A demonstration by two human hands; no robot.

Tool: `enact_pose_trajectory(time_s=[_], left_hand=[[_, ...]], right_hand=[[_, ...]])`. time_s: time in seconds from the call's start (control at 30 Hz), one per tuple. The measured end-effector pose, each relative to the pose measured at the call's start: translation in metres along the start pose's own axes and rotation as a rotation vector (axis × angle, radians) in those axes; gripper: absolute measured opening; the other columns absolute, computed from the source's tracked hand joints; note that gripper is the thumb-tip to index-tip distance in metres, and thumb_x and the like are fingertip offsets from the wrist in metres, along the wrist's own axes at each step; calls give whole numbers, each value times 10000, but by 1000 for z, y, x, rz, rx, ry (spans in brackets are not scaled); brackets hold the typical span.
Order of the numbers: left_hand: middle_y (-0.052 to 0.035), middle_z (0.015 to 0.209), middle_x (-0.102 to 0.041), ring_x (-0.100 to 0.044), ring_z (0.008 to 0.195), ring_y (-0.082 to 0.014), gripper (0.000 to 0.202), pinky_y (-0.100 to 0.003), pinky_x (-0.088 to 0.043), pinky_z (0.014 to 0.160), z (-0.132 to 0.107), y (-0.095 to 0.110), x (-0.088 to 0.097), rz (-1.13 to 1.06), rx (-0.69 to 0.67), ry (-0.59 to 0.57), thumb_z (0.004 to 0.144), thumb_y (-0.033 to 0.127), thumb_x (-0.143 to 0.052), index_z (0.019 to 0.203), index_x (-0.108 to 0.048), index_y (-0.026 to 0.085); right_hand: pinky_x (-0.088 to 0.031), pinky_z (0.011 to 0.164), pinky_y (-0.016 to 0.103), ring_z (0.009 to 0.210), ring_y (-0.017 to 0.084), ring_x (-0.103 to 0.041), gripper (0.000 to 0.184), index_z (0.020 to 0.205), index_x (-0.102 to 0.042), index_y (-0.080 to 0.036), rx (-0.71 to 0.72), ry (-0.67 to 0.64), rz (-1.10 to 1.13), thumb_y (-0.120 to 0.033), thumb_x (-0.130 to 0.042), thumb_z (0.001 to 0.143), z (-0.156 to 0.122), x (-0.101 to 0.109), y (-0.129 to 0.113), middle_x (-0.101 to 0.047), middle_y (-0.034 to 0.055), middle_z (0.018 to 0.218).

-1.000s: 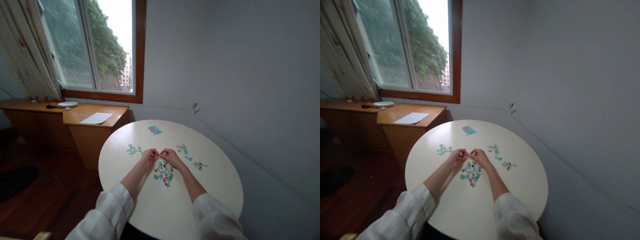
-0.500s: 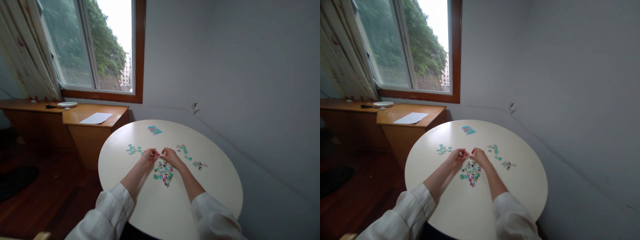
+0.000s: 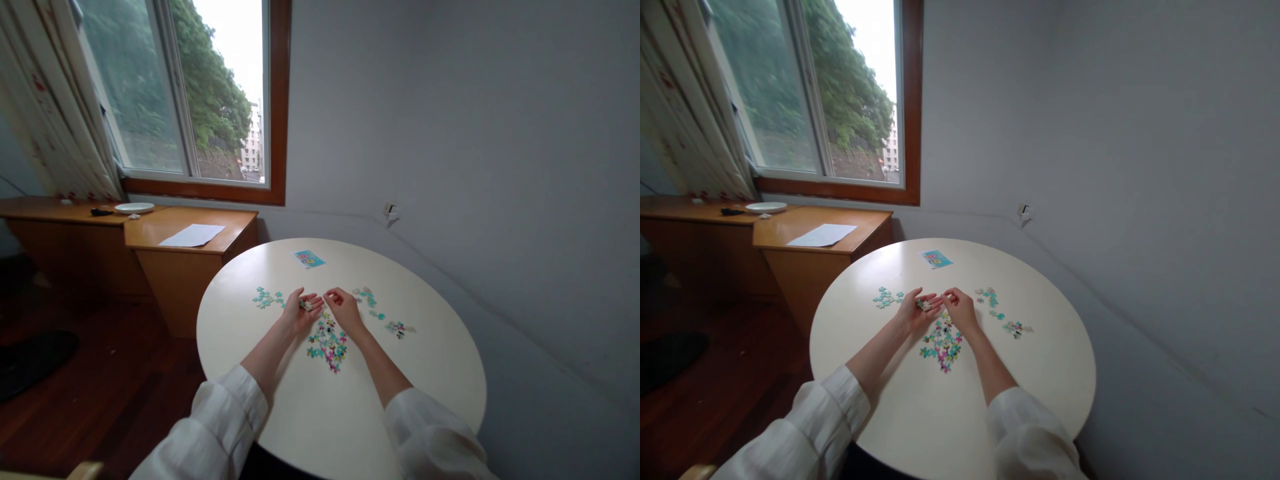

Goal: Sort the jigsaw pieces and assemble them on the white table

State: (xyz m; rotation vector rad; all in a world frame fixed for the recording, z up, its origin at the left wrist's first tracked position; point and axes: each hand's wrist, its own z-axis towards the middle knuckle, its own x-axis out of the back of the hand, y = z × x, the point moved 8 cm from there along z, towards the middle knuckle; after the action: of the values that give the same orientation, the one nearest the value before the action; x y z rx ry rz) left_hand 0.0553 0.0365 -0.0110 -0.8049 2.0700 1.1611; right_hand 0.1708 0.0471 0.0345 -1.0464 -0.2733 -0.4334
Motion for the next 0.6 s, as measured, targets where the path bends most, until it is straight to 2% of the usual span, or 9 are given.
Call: enact_pose_trajectory(time_s=[0.1, 0.17, 0.27, 0.4, 0.6], left_hand=[[-96, 572, -559, -585, 548, -163, 285, -247, -482, 481, -2, -1, -6, -12, 13, -56, 826, 301, -399, 744, -544, 70], [-73, 522, -530, -551, 489, -147, 297, -228, -453, 434, -3, -2, -8, 1, 22, -66, 830, 308, -393, 731, -544, 71], [-58, 492, -508, -515, 445, -138, 304, -214, -415, 390, -3, -4, -7, 20, 47, -64, 833, 312, -385, 729, -543, 73], [-65, 520, -518, -533, 475, -149, 280, -226, -430, 403, 1, -7, -5, 33, 64, -72, 829, 291, -385, 729, -536, 77], [-88, 594, -556, -571, 543, -134, 170, -220, -486, 484, 1, -12, -7, 37, 97, -53, 802, 102, -351, 717, -496, 84]], right_hand=[[-404, 678, 275, 692, 149, -504, 145, 821, -649, -198, 188, -127, -74, -269, -557, 735, -7, -13, -27, -603, 27, 716], [-399, 737, 296, 764, 163, -502, 147, 849, -662, -218, 244, -178, -114, -230, -581, 727, -11, -19, -34, -603, 31, 752], [-403, 743, 301, 778, 165, -496, 150, 846, -670, -225, 241, -201, -132, -204, -608, 711, -12, -21, -33, -593, 31, 762], [-413, 724, 299, 750, 163, -504, 123, 800, -671, -216, 233, -198, -116, -195, -633, 685, -12, -19, -32, -593, 25, 735], [-424, 718, 302, 728, 166, -541, 127, 782, -671, -208, 169, -132, -124, -165, -578, 707, -8, -14, -23, -642, 42, 757]])
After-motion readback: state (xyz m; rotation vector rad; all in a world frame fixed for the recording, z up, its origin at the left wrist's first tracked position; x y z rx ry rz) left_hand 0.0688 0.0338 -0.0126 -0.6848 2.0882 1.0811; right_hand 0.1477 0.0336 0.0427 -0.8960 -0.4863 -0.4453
